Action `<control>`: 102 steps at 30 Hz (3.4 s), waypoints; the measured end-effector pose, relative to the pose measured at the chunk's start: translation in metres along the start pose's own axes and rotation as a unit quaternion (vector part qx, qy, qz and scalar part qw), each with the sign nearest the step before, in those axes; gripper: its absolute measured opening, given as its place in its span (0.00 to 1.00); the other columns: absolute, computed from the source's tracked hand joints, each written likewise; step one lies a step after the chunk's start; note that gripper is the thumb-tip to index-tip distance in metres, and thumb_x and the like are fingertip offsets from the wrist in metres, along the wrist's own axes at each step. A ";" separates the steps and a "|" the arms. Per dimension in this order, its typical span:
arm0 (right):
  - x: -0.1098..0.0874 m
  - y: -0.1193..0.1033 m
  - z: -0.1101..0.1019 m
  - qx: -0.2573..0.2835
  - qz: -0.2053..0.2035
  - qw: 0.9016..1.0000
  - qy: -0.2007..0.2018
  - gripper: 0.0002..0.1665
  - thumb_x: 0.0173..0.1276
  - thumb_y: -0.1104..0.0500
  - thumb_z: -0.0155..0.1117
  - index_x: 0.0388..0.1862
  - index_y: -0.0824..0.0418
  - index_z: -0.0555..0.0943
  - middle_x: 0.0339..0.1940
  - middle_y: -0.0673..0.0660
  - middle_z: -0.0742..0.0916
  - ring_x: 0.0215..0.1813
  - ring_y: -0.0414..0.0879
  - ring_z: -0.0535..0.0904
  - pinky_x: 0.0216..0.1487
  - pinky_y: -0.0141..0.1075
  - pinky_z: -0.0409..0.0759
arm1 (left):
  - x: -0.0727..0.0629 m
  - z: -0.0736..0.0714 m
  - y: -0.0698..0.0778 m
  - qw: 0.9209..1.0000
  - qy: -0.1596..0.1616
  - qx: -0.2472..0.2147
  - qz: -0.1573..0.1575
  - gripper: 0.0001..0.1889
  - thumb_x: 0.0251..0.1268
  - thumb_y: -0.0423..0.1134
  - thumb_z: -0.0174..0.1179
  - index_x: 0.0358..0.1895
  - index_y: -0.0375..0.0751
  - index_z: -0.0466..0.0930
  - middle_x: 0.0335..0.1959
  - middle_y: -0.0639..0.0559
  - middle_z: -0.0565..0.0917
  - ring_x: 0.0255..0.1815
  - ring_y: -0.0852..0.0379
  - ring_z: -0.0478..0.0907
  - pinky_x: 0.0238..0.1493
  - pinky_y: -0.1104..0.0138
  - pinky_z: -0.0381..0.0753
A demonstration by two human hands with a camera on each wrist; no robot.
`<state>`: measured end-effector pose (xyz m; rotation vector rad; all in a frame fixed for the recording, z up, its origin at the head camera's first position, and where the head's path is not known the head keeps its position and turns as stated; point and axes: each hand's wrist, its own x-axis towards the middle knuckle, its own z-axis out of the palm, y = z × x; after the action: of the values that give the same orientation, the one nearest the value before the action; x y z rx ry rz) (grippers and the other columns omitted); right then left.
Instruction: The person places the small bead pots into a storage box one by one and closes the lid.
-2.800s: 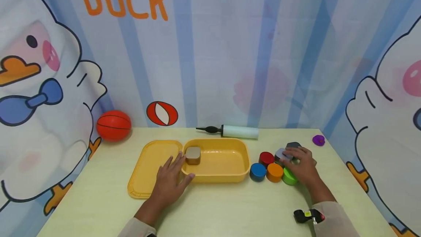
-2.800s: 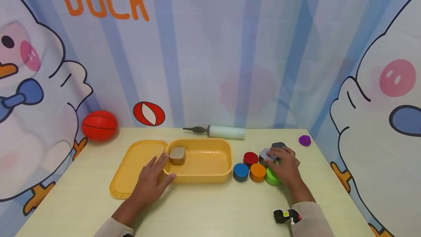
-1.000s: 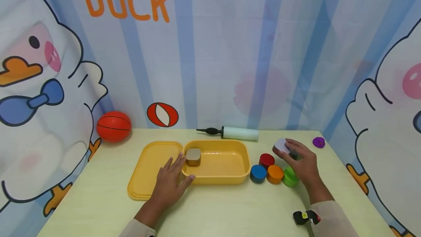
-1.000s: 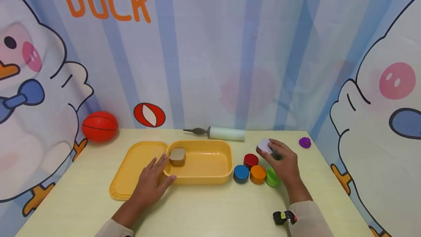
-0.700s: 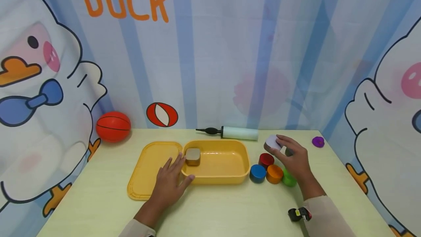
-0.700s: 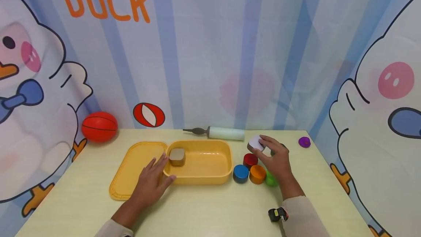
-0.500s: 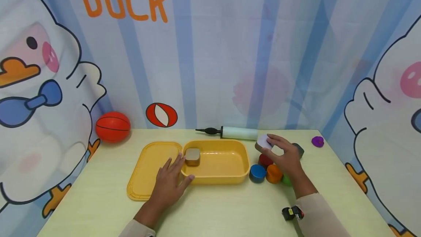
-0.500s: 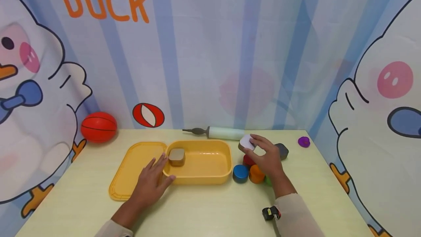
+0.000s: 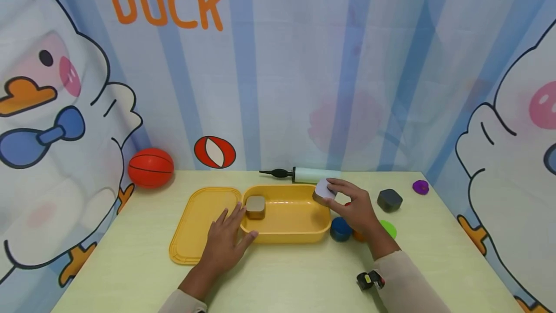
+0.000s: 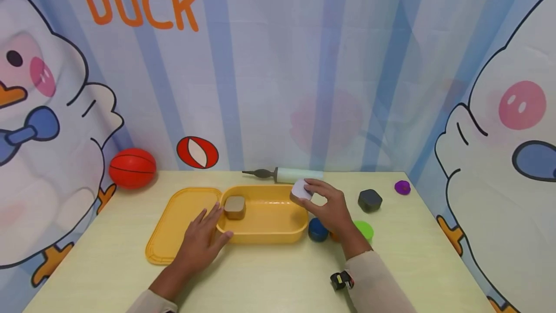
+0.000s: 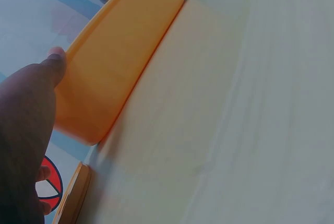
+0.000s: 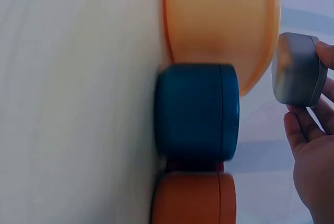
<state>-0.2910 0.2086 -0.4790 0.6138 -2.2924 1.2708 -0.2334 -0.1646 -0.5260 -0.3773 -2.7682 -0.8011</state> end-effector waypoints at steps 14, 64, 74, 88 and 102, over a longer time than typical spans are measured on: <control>0.009 -0.017 0.033 0.094 0.037 0.991 -0.086 0.23 0.69 0.67 0.79 0.63 0.69 0.88 0.69 0.67 0.88 0.70 0.67 0.85 0.65 0.52 0.86 | -0.001 -0.001 0.001 1.000 -0.002 0.000 -0.002 0.42 0.80 0.65 0.60 0.86 0.46 0.65 0.90 0.51 0.60 0.89 0.29 0.57 0.79 0.20 0.57; 0.028 -0.052 0.104 0.045 0.037 0.956 -0.287 0.21 0.71 0.55 0.80 0.60 0.58 0.92 0.69 0.58 0.90 0.47 0.45 0.88 0.51 0.33 0.90 | 0.001 -0.002 0.003 1.000 -0.004 0.007 0.004 0.41 0.81 0.65 0.58 0.86 0.44 0.65 0.90 0.49 0.60 0.88 0.27 0.59 0.78 0.20 0.58; 0.029 -0.052 0.110 0.019 0.055 0.948 -0.313 0.17 0.72 0.52 0.80 0.57 0.53 0.93 0.71 0.56 0.89 0.45 0.40 0.88 0.53 0.36 0.91 | 0.001 0.000 0.002 1.000 -0.008 0.008 0.002 0.42 0.81 0.66 0.57 0.87 0.45 0.64 0.90 0.49 0.60 0.88 0.27 0.59 0.78 0.20 0.58; 0.029 -0.049 0.112 0.000 0.050 0.942 -0.333 0.17 0.73 0.57 0.78 0.60 0.55 0.92 0.70 0.58 0.89 0.47 0.44 0.89 0.51 0.35 0.89 | 0.001 0.000 0.002 1.000 -0.012 0.007 -0.005 0.43 0.80 0.68 0.56 0.87 0.47 0.63 0.91 0.50 0.59 0.88 0.27 0.58 0.79 0.20 0.57; 0.029 -0.050 0.112 0.032 0.068 0.941 -0.331 0.17 0.72 0.62 0.78 0.58 0.61 0.91 0.62 0.61 0.89 0.52 0.51 0.92 0.52 0.37 0.92 | 0.001 0.002 0.001 1.000 -0.004 0.006 -0.001 0.42 0.80 0.66 0.58 0.87 0.46 0.64 0.90 0.50 0.61 0.88 0.27 0.60 0.77 0.20 0.58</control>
<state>-0.3042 0.0837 -0.4822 1.0510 -2.8790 1.3508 -0.2339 -0.1623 -0.5267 -0.3764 -2.7796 -0.7852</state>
